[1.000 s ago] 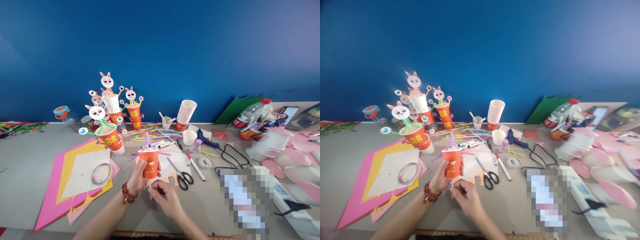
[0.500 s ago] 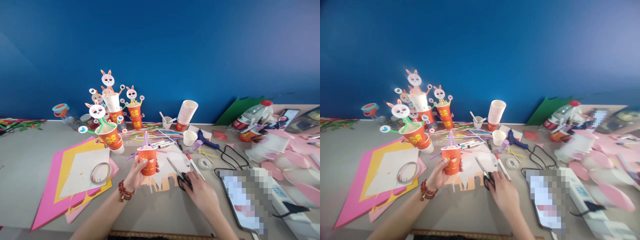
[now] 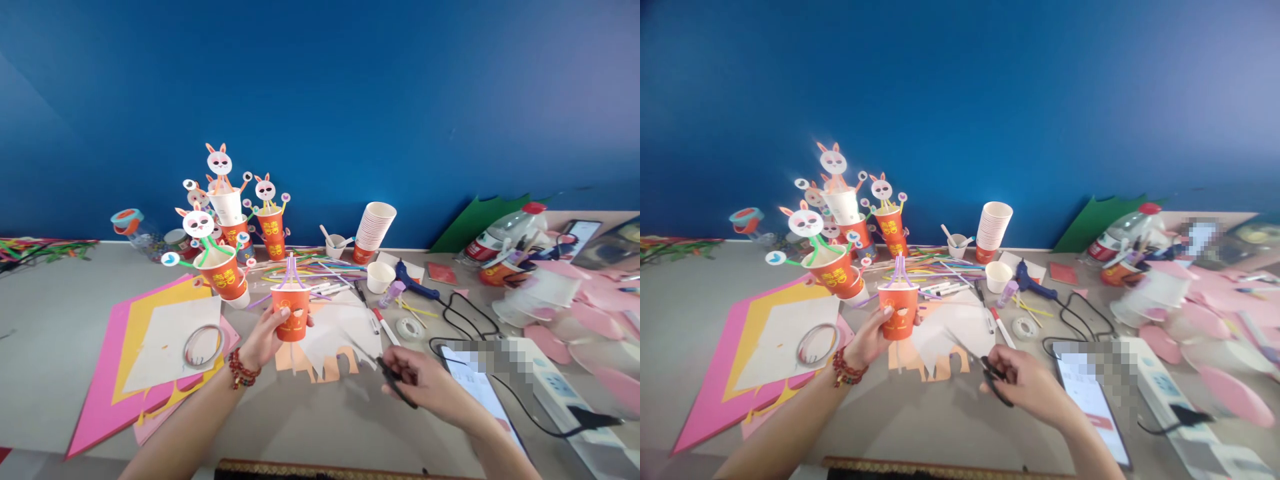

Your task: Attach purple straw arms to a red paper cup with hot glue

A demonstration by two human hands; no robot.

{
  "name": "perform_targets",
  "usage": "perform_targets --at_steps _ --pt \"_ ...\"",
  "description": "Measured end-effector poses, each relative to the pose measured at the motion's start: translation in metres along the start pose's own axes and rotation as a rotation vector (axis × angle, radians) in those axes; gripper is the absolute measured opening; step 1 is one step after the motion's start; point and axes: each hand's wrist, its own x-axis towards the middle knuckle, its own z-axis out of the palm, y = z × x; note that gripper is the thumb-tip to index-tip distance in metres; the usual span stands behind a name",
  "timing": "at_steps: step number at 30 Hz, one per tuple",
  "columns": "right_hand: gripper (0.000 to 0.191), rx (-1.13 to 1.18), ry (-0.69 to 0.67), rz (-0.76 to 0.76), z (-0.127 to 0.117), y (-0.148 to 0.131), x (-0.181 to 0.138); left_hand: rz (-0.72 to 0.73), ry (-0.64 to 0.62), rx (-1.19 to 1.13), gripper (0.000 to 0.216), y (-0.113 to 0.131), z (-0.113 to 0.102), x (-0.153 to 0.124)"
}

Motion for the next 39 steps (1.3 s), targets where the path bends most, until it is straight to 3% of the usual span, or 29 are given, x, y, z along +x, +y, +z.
perform_targets --at_steps 4,10,16,39 --pt "0.024 -0.311 -0.093 -0.043 0.005 -0.022 0.007 -0.012 -0.118 0.048 0.04 0.006 0.007 0.007" --pt "0.022 -0.493 -0.143 -0.193 0.008 -0.049 0.023 -0.039 -0.182 0.105 0.041 0.007 0.021 0.009" --pt "0.018 -0.519 -0.153 -0.224 0.007 -0.062 0.026 -0.085 -0.241 0.107 0.043 0.002 0.019 0.009" --pt "0.014 -0.514 -0.141 -0.233 0.005 -0.057 0.029 -0.062 -0.309 0.157 0.045 -0.001 0.018 0.011"
